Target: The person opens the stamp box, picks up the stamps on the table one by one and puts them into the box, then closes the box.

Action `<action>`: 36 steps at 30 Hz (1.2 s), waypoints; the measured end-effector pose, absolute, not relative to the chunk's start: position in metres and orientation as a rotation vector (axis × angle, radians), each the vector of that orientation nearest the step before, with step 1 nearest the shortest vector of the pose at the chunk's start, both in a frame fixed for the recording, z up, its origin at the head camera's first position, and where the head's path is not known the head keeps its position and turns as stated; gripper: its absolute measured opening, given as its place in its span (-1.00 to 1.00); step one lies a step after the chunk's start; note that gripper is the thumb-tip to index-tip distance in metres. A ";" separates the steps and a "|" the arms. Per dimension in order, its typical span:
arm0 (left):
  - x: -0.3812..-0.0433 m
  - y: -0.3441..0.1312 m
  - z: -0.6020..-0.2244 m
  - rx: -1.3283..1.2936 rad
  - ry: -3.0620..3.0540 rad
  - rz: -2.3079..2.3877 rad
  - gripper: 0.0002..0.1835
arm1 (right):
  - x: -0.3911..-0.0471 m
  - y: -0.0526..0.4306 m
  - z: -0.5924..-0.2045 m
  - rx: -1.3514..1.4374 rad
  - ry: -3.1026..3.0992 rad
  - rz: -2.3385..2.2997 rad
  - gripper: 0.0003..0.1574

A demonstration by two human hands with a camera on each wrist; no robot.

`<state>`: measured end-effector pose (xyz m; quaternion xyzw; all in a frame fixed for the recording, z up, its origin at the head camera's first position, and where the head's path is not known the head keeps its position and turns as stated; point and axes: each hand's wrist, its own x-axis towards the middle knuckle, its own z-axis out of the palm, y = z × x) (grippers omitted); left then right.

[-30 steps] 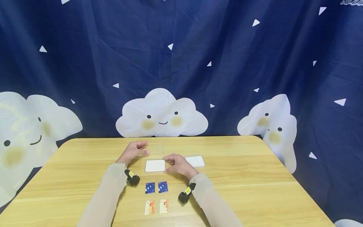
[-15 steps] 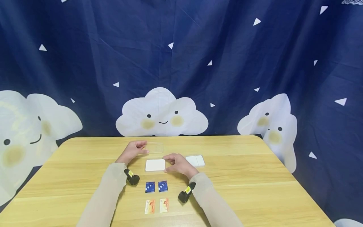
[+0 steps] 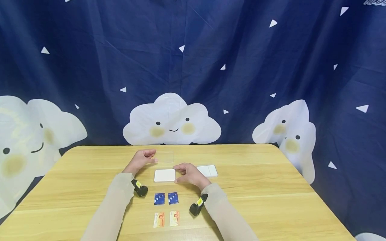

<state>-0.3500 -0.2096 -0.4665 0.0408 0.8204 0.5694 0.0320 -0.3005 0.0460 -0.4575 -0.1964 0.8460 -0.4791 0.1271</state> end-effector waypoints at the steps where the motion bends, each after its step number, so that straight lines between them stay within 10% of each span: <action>1: -0.350 -0.210 -0.467 0.129 2.527 1.755 -0.36 | -0.301 0.046 -0.458 -0.569 2.463 -1.395 -0.34; 36: -0.341 -0.206 -0.451 0.099 2.516 1.750 -0.44 | -0.297 0.046 -0.457 -0.543 2.441 -1.432 -0.32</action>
